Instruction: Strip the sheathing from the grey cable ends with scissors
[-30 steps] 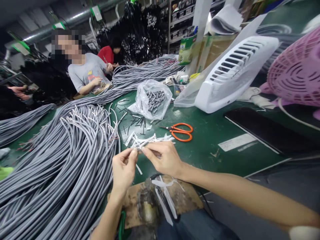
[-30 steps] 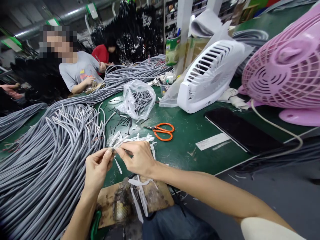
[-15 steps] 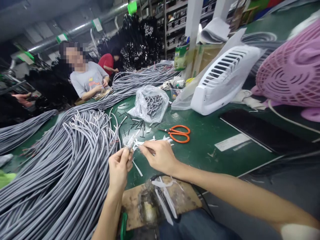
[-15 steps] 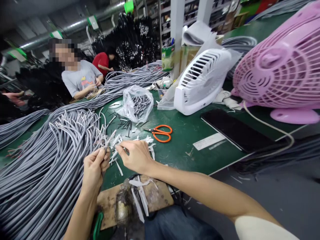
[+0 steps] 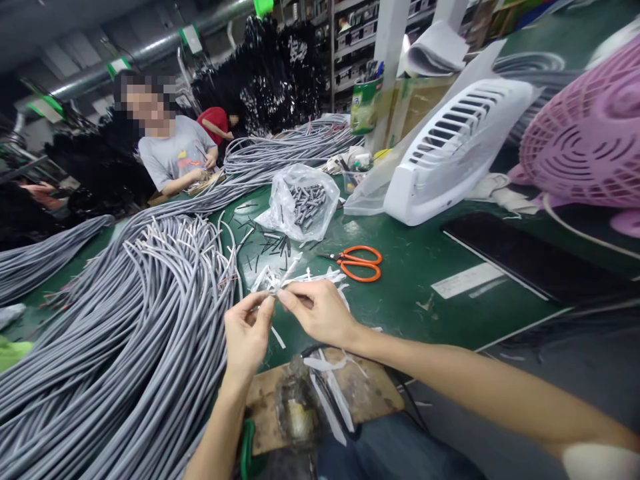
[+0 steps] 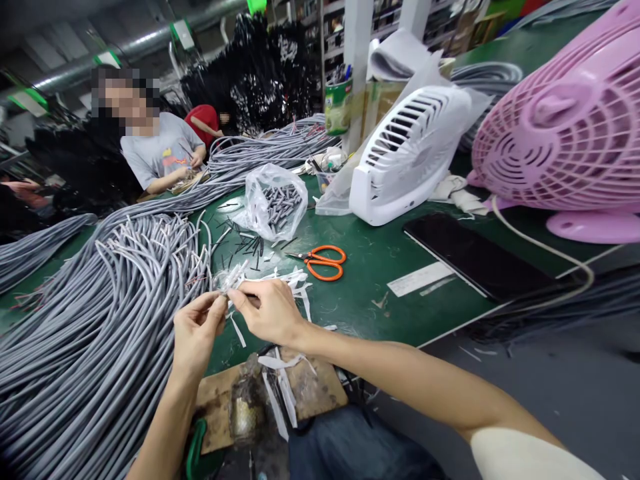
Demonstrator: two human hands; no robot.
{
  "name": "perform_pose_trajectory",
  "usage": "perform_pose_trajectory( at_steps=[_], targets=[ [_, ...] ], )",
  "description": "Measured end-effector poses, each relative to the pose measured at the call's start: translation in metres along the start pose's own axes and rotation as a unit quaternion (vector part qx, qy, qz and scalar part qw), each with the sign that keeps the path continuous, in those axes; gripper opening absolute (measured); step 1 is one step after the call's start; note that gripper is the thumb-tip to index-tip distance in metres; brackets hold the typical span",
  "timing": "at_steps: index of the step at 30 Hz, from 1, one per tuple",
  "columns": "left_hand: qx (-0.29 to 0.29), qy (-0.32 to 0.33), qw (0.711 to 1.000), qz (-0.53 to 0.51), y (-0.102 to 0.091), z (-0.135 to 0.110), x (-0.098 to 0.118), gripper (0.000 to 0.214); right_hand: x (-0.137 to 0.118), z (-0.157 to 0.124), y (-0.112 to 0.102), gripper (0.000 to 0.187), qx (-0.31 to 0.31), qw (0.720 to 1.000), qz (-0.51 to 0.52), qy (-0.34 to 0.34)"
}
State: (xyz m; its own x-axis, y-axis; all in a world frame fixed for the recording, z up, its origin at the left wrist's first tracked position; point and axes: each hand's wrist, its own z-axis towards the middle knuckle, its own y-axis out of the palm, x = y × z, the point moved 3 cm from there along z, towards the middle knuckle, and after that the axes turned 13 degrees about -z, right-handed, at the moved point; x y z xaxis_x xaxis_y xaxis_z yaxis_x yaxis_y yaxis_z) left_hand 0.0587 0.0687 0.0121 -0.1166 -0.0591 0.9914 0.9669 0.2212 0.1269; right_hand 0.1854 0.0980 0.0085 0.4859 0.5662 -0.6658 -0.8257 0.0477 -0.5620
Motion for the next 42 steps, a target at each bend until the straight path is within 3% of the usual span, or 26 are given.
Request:
perform_pose_trajectory(
  at_steps=[3, 6, 8, 11, 14, 21, 35, 38, 42],
  targets=[
    [0.021, -0.003, 1.0, -0.009, -0.004, 0.005, -0.004, 0.036, -0.01, -0.007, -0.006, 0.036, 0.05, 0.994, -0.035, -0.088],
    [0.083, -0.007, 0.995, -0.052, -0.011, 0.013, -0.005, 0.038, -0.026, -0.019, -0.009, 0.035, 0.084, 0.962, -0.015, -0.259],
    [0.089, -0.026, 0.992, -0.088, -0.014, 0.017, -0.004, 0.04, -0.03, -0.023, -0.01, 0.035, 0.093, 0.949, -0.003, -0.3],
    [0.009, -0.072, 0.99, -0.122, -0.01, 0.017, 0.0, 0.042, -0.017, -0.014, -0.009, 0.033, 0.081, 0.984, -0.044, -0.154],
    [-0.05, -0.096, 0.986, -0.13, -0.005, 0.011, 0.003, 0.042, -0.004, -0.004, -0.007, 0.035, 0.044, 0.996, -0.077, -0.033],
    [-0.08, -0.098, 0.986, -0.11, 0.0, 0.005, 0.004, 0.044, -0.002, -0.001, -0.003, 0.036, 0.005, 0.999, -0.048, 0.005],
    [-0.079, -0.072, 0.992, -0.073, 0.0, 0.003, -0.003, 0.038, -0.002, -0.002, 0.002, 0.036, -0.015, 0.997, 0.071, 0.016],
    [-0.049, -0.055, 0.995, -0.072, -0.001, 0.007, -0.005, 0.04, -0.01, -0.006, -0.005, 0.035, 0.03, 0.996, 0.064, -0.062],
    [0.012, -0.044, 0.995, -0.093, -0.005, 0.015, -0.007, 0.042, -0.023, -0.016, -0.02, 0.028, 0.102, 0.962, 0.12, -0.223]
  ],
)
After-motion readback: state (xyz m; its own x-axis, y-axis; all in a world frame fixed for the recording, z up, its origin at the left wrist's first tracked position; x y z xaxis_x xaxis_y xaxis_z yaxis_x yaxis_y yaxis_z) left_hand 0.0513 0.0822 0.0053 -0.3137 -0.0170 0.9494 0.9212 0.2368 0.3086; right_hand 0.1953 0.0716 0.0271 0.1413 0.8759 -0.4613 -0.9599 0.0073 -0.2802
